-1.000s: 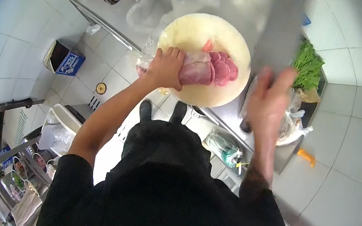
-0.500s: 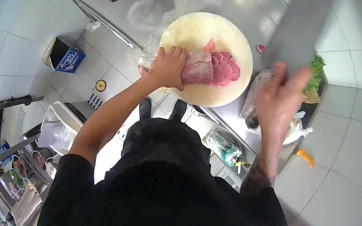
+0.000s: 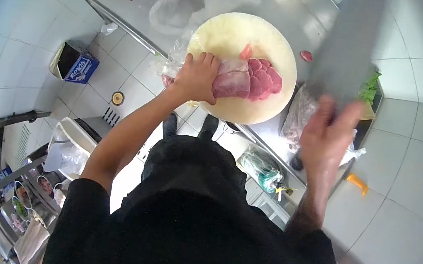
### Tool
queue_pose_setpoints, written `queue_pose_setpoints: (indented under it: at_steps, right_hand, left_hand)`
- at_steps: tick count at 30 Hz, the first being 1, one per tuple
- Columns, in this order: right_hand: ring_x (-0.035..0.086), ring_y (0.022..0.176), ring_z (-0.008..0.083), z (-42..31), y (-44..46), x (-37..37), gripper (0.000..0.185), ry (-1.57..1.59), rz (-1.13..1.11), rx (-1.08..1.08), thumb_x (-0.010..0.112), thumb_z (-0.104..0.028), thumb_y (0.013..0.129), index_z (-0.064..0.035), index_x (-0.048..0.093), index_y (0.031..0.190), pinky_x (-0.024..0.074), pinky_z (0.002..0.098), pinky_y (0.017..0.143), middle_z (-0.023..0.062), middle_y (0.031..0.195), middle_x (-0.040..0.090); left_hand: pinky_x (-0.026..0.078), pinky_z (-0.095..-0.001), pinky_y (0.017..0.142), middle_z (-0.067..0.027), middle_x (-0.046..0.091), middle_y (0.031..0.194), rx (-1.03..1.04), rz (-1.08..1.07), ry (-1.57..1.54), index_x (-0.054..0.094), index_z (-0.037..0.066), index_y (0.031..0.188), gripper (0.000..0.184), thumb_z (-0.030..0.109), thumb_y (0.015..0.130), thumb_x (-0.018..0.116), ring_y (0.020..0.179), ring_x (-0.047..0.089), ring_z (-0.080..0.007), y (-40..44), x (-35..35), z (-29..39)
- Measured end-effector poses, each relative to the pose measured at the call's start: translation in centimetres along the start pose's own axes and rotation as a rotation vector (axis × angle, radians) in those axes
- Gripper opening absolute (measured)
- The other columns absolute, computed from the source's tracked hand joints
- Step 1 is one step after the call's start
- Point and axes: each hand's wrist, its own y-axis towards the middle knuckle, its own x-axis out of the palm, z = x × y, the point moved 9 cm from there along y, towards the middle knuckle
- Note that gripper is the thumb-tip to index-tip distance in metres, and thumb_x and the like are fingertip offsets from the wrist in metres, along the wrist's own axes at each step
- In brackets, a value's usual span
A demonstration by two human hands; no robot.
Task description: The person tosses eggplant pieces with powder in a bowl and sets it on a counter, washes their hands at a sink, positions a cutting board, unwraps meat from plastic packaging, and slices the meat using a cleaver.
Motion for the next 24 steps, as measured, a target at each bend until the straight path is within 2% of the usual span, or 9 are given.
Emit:
queue_pose_setpoints:
  at_steps: [3,4,6,8,13,15,17,20,24]
  right_hand:
    - [0.056,0.065,0.0511,1.2,-1.3,0.9,0.035,0.252,0.506,-0.062,0.052,-0.018,0.093,0.0027,0.038,0.118,0.0469,0.0541,0.062,0.0267,0.074,0.060]
    - [0.057,0.065,0.0526,2.8,-2.3,6.2,0.036,0.079,0.378,-0.063,0.051,-0.015,0.092,0.0043,0.037,0.119,0.0470,0.0556,0.062,0.0276,0.073,0.060]
    - [0.057,0.067,0.0556,5.0,-5.2,17.4,0.038,0.067,-0.421,0.104,0.049,-0.010,0.090,0.0075,0.034,0.121,0.0470,0.0585,0.061,0.0293,0.071,0.061]
    - [0.059,0.068,0.0535,5.1,-3.8,16.4,0.033,0.068,-0.421,0.107,0.049,-0.011,0.091,0.0054,0.037,0.118,0.0459,0.0603,0.061,0.0305,0.073,0.061]
    - [0.059,0.067,0.0524,-1.9,1.6,3.3,0.031,0.081,-0.142,-0.019,0.051,-0.013,0.091,0.0021,0.033,0.111,0.0456,0.0605,0.059,0.0320,0.067,0.059]
    - [0.059,0.066,0.0526,-3.2,1.3,-2.5,0.033,0.313,0.287,0.041,0.051,-0.017,0.093,0.0018,0.033,0.113,0.0456,0.0616,0.061,0.0308,0.068,0.060]
    - [0.059,0.069,0.0524,0.0,-0.3,4.0,0.037,0.151,0.374,-0.042,0.054,-0.018,0.092,0.0045,0.035,0.115,0.0463,0.0602,0.062,0.0310,0.071,0.060]
    - [0.058,0.070,0.0539,5.9,-4.6,19.4,0.051,-0.009,-0.431,0.091,0.054,-0.015,0.090,0.0071,0.031,0.129,0.0461,0.0602,0.064,0.0319,0.073,0.060]
    - [0.060,0.075,0.0548,2.7,-0.4,12.3,0.055,-0.004,-0.400,-0.009,0.049,-0.010,0.088,0.0030,0.024,0.135,0.0485,0.0603,0.066,0.0379,0.077,0.059]
  left_hand:
    - [0.044,-0.0474,0.089,-0.0117,0.054,0.111,-0.007,0.013,-0.034,0.048,0.001,0.120,0.094,0.049,0.048,0.085,0.110,0.053,-0.0278,0.1,0.2,-0.1]
    - [0.044,-0.0474,0.089,-0.0117,0.054,0.111,-0.010,0.016,-0.038,0.048,0.001,0.120,0.094,0.049,0.048,0.085,0.110,0.053,-0.0278,0.1,0.1,-0.1]
    - [0.044,-0.0472,0.089,-0.0119,0.054,0.112,-0.005,0.004,-0.034,0.048,0.001,0.120,0.093,0.049,0.048,0.085,0.109,0.054,-0.0279,-0.1,0.0,-0.1]
    - [0.044,-0.0470,0.089,-0.0120,0.054,0.112,-0.003,0.021,-0.026,0.048,0.001,0.120,0.094,0.048,0.048,0.085,0.109,0.054,-0.0278,0.0,-0.1,0.1]
    - [0.042,-0.0468,0.090,-0.0137,0.054,0.114,-0.029,-0.014,-0.060,0.046,0.001,0.122,0.094,0.042,0.048,0.086,0.112,0.052,-0.0306,0.6,-0.2,-0.5]
    - [0.043,-0.0461,0.088,-0.0136,0.054,0.113,-0.009,-0.046,-0.057,0.047,0.001,0.120,0.091,0.042,0.048,0.086,0.110,0.052,-0.0300,-0.1,-0.1,0.1]
    - [0.043,-0.0459,0.088,-0.0135,0.054,0.112,-0.011,-0.007,-0.066,0.048,0.001,0.118,0.090,0.043,0.048,0.086,0.110,0.052,-0.0298,0.0,-0.1,-0.1]
    - [0.043,-0.0459,0.088,-0.0130,0.055,0.111,-0.008,0.020,-0.053,0.049,0.002,0.117,0.090,0.046,0.048,0.085,0.109,0.053,-0.0284,0.0,-0.3,-0.2]
    - [0.044,-0.0464,0.089,-0.0125,0.056,0.111,0.006,0.005,-0.010,0.050,0.002,0.119,0.092,0.049,0.048,0.085,0.109,0.054,-0.0273,0.0,0.2,0.2]
